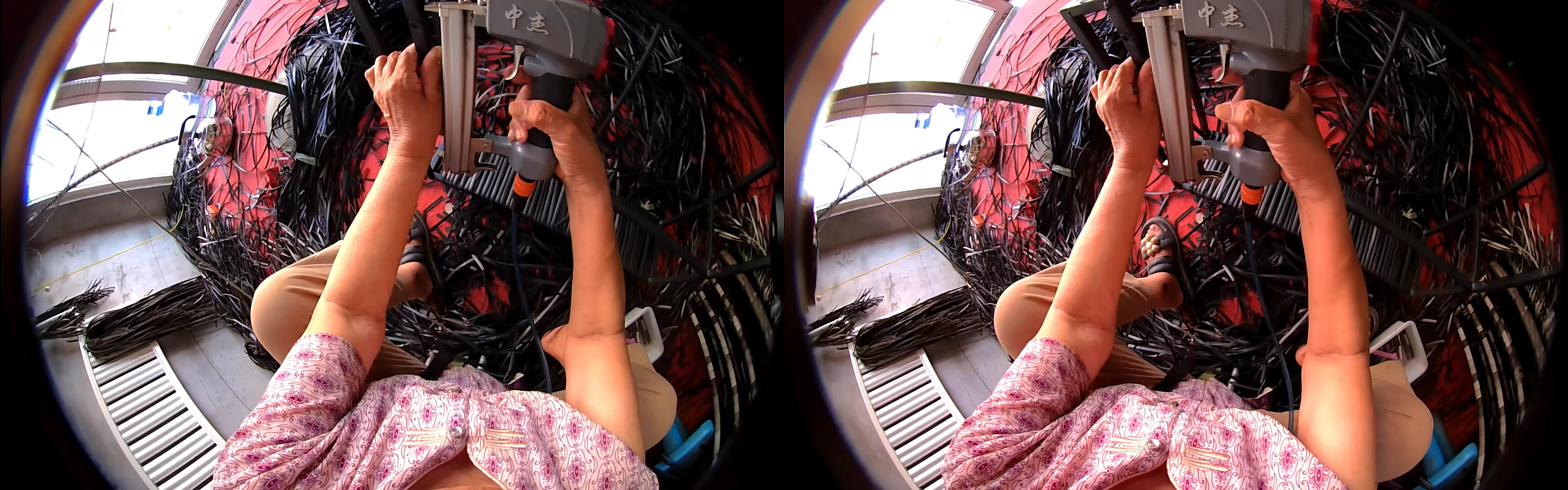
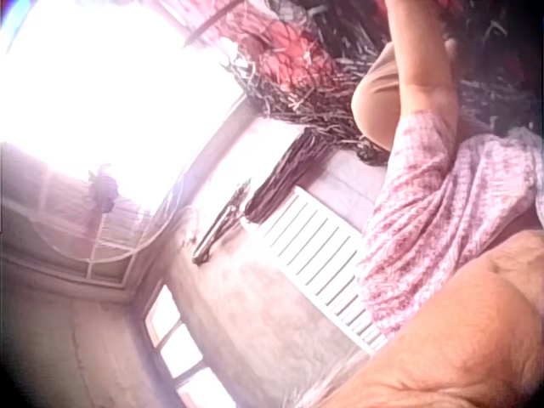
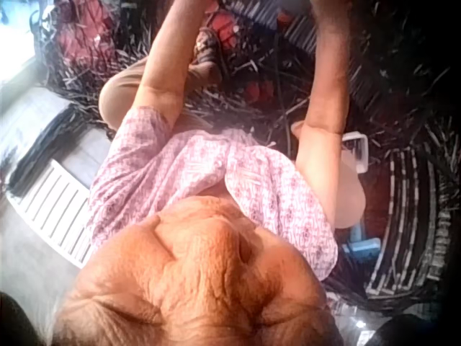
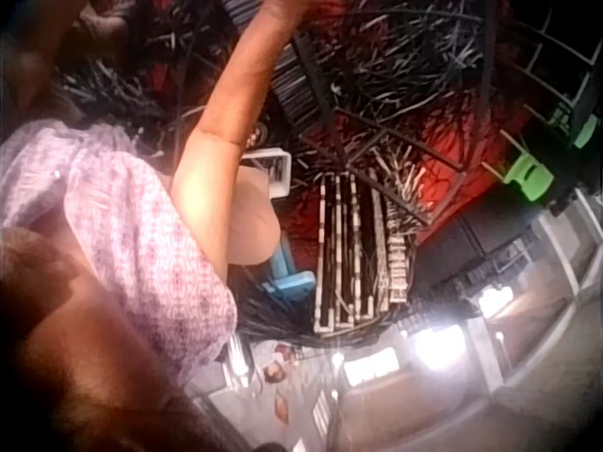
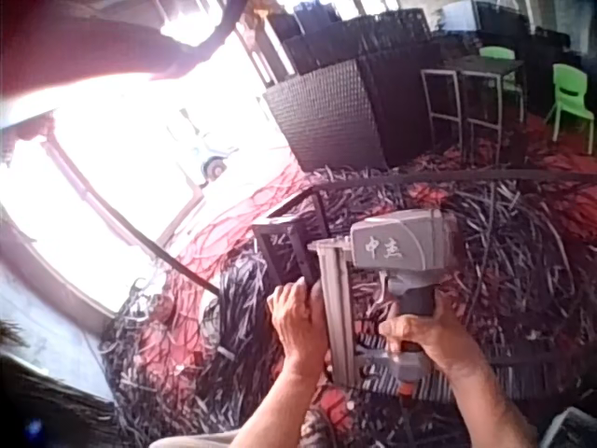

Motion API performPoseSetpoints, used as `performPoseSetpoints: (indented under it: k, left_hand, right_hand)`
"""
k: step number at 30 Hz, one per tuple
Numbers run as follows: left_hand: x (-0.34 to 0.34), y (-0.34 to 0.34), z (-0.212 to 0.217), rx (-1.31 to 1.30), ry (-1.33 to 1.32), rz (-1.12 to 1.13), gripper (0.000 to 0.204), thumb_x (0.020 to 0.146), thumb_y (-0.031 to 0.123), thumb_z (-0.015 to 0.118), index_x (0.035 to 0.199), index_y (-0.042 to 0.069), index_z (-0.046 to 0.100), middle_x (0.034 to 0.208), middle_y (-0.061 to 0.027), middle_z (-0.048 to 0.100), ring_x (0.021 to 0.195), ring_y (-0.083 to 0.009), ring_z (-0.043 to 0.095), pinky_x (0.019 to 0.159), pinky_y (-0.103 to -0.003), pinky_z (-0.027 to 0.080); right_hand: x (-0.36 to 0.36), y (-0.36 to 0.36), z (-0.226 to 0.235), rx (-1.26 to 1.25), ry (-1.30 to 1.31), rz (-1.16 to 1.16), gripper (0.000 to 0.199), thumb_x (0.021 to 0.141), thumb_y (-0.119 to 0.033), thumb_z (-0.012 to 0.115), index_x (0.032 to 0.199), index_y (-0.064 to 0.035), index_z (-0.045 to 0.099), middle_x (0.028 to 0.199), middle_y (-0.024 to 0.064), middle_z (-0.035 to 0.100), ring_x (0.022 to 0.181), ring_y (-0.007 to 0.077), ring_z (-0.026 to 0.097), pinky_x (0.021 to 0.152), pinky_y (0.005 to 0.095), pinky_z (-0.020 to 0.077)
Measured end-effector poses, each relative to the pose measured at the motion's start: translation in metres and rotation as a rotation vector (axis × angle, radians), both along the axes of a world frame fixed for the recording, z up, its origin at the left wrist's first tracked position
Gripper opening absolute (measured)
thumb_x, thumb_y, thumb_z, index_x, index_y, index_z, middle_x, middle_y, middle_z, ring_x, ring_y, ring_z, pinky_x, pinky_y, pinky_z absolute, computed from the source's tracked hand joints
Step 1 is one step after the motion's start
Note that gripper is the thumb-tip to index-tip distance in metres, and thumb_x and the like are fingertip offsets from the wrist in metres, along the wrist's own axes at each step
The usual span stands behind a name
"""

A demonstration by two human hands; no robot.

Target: The person sits on the floor and assembles rectangular frames by attaching black cables to a metal grid structure. They use a staple gun to secure the cables and scissors to trim excess material, working on multiple frames throughout the clip.

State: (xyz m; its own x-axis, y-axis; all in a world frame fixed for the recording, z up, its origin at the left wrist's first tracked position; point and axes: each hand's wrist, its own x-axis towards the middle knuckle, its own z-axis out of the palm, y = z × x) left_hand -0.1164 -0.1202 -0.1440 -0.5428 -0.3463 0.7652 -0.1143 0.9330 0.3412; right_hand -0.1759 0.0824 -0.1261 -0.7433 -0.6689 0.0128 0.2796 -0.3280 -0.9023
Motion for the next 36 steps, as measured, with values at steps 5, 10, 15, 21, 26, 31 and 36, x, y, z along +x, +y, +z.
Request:
performPoseSetpoints:
  k: [5, 10, 15, 21, 26, 31, 36]
  left_hand:
    - [0.003, 0.006, 0.008, 0.040, -0.045, -0.006, 0.024, 0.091, 0.027, 0.063, 0.090, 0.003, 0.065, 0.078, -0.0095, 0.061, 0.079, -0.0294, 0.057, 0.078, -0.040, 0.040]
    - [0.016, 0.010, 0.012, 0.148, -0.066, 0.044, 0.029, 0.089, 0.031, 0.065, 0.090, 0.002, 0.067, 0.079, -0.0128, 0.063, 0.078, -0.0328, 0.061, 0.070, -0.042, 0.044]
    - [0.045, 0.009, 0.019, 0.325, -0.121, -0.027, 0.031, 0.086, 0.034, 0.067, 0.087, 0.003, 0.069, 0.074, -0.0154, 0.064, 0.073, -0.0336, 0.064, 0.068, -0.042, 0.048]
    - [0.092, 0.006, 0.032, 0.457, -0.336, -0.105, 0.038, 0.085, 0.041, 0.064, 0.085, 0.003, 0.068, 0.078, -0.0163, 0.065, 0.079, -0.0369, 0.064, 0.073, -0.046, 0.049]
    - [0.119, 0.000, 0.034, 0.511, -0.430, -0.175, 0.037, 0.084, 0.039, 0.066, 0.085, 0.002, 0.066, 0.079, -0.0166, 0.066, 0.080, -0.0362, 0.065, 0.072, -0.044, 0.048]
    - [0.130, 0.004, 0.027, 0.744, -0.389, -0.252, 0.031, 0.084, 0.034, 0.067, 0.092, 0.004, 0.067, 0.081, -0.0124, 0.067, 0.077, -0.0268, 0.064, 0.071, -0.036, 0.048]
    - [0.134, 0.003, 0.012, 0.628, -0.359, -0.211, 0.030, 0.087, 0.033, 0.068, 0.093, 0.004, 0.066, 0.073, -0.0069, 0.064, 0.066, -0.0154, 0.058, 0.063, -0.032, 0.046]
  right_hand:
    - [0.029, 0.023, 0.009, -0.094, -0.097, -0.078, 0.033, 0.077, -0.019, 0.076, 0.097, 0.0023, 0.061, 0.070, 0.0052, 0.060, 0.058, 0.0119, 0.058, 0.060, 0.0297, 0.0507]
    - [0.093, 0.073, 0.023, 0.025, -0.220, -0.016, 0.050, 0.076, -0.018, 0.077, 0.117, 0.0037, 0.057, 0.071, 0.0042, 0.059, 0.059, 0.0122, 0.059, 0.058, 0.0282, 0.0512]
    - [0.159, 0.105, 0.029, 0.419, -0.247, 0.162, 0.036, 0.075, -0.012, 0.075, 0.107, 0.0011, 0.062, 0.073, 0.0037, 0.061, 0.059, 0.0107, 0.060, 0.056, 0.0252, 0.0489]
    - [0.221, 0.088, -0.042, 0.697, -0.080, 0.310, 0.048, 0.073, -0.013, 0.067, 0.118, 0.0022, 0.058, 0.081, 0.0107, 0.065, 0.064, 0.0183, 0.063, 0.061, 0.0312, 0.0506]
    - [0.252, 0.043, -0.108, 1.160, 0.552, 0.242, 0.067, 0.077, -0.015, 0.063, 0.139, -0.0049, 0.040, 0.108, 0.0260, 0.065, 0.099, 0.0403, 0.064, 0.091, 0.0463, 0.0491]
    - [0.285, 0.036, -0.224, 1.329, 0.748, 0.250, 0.062, 0.080, -0.007, 0.061, 0.137, -0.0106, 0.038, 0.113, 0.0225, 0.060, 0.108, 0.0423, 0.056, 0.094, 0.0512, 0.0458]
    - [0.313, 0.079, -0.252, 1.382, 0.634, 0.559, 0.060, 0.080, 0.000, 0.056, 0.136, -0.0138, 0.041, 0.124, 0.0188, 0.057, 0.119, 0.0403, 0.051, 0.101, 0.0493, 0.0426]
